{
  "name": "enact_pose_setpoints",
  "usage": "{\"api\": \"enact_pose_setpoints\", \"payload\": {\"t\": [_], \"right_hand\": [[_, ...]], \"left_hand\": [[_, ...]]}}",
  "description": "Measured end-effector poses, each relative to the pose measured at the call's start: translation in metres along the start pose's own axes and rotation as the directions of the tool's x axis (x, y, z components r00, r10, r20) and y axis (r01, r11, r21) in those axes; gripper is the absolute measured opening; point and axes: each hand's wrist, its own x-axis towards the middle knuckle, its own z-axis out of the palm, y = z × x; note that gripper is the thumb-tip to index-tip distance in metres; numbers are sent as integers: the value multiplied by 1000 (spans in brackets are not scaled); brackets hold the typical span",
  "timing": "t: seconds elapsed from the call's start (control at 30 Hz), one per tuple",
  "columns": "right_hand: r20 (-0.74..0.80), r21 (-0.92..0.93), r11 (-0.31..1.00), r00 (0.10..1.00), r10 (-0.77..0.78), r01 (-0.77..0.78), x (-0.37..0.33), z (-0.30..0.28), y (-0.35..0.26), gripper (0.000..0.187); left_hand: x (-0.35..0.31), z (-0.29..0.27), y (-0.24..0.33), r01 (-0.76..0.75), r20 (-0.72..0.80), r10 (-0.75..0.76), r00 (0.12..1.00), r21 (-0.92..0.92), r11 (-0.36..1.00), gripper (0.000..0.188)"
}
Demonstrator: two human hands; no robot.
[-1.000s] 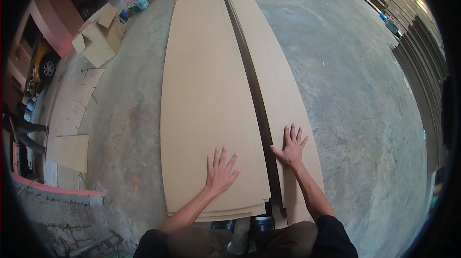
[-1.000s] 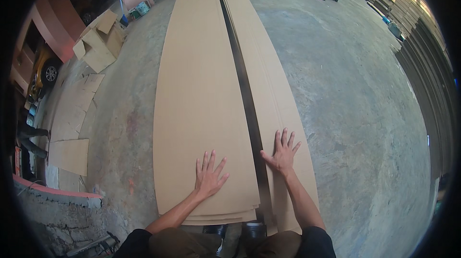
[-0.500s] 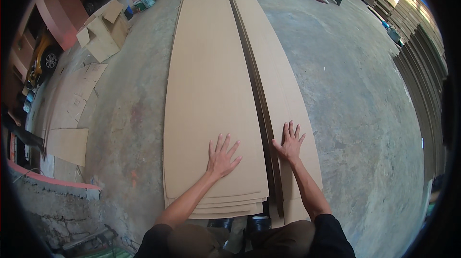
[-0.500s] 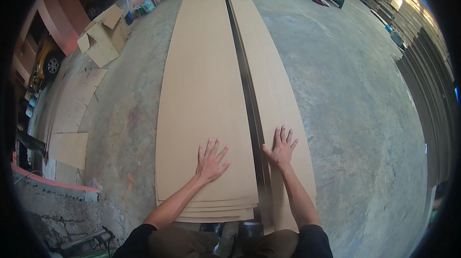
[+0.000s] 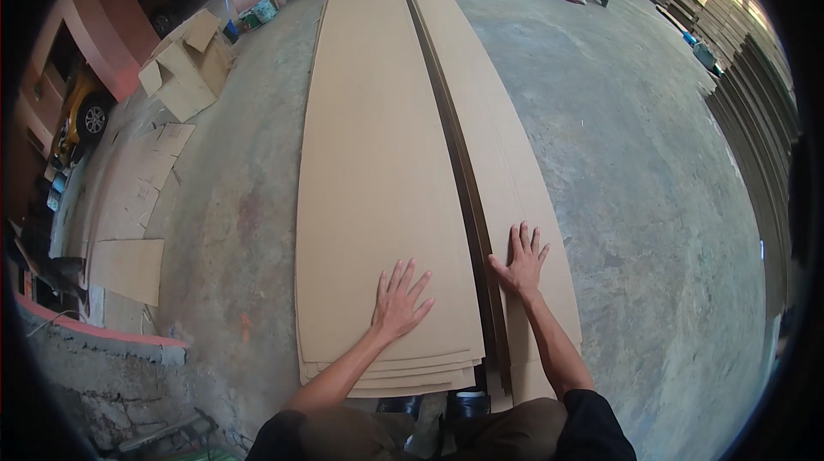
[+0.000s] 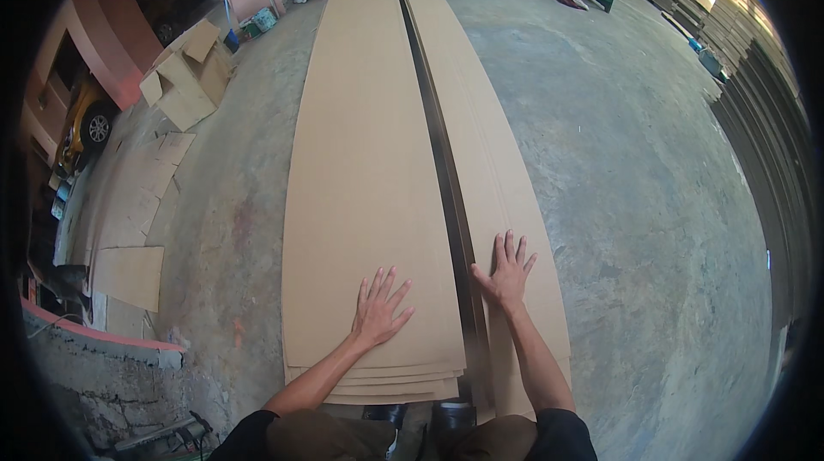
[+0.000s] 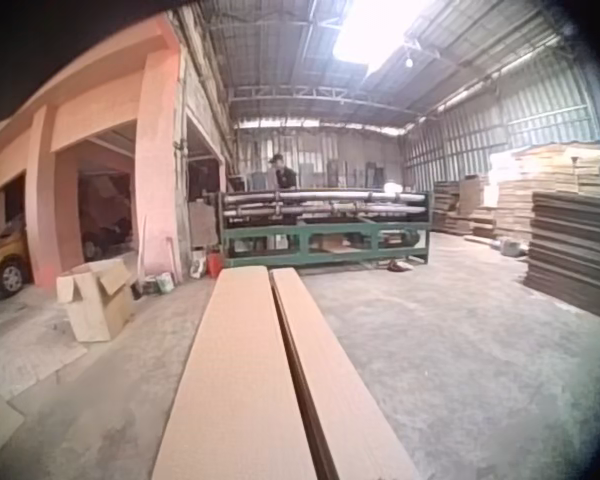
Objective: The person repeatedly picks up large flat cardboard sheets from a pile and places them onto a stack in front of them. The person uses both hands to align the sheets and ensure they are stacked neatly. The task continues throughout the video with the person handling the cardboard one sheet at a time.
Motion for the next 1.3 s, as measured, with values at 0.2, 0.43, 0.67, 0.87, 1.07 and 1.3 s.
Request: {"api": "enact_pose_setpoints", "payload": {"t": [0.2,0.43,0.67,0.87,1.07,1.3], "right_hand": [[11,-2,1000,1000,4,-4,-1,-3,-2,113],[-1,0,1000,1000,1,-1,-1,-1,0,113],[-23,15,1000,1000,-9,10,-2,-1,0,113],[14,120,993,1000,-11,9,0,-6,4,105],[-152,183,982,986,66,-38,14,-7,-6,97],[34,-56,996,997,70,-68,14,-17,-27,98]], "left_hand": [[0,-1,0,15,-7,-16,1000,-24,1000,69],[-1,-1,1,17,-24,-18,1000,-44,999,69],[-1,-1,1,5,-53,-7,999,-35,999,67],[0,-1,-2,21,-38,-25,999,-94,995,66],[15,-9,-39,86,30,-82,996,-489,868,60],[24,-26,-43,130,-142,-142,980,-91,987,69]]}}
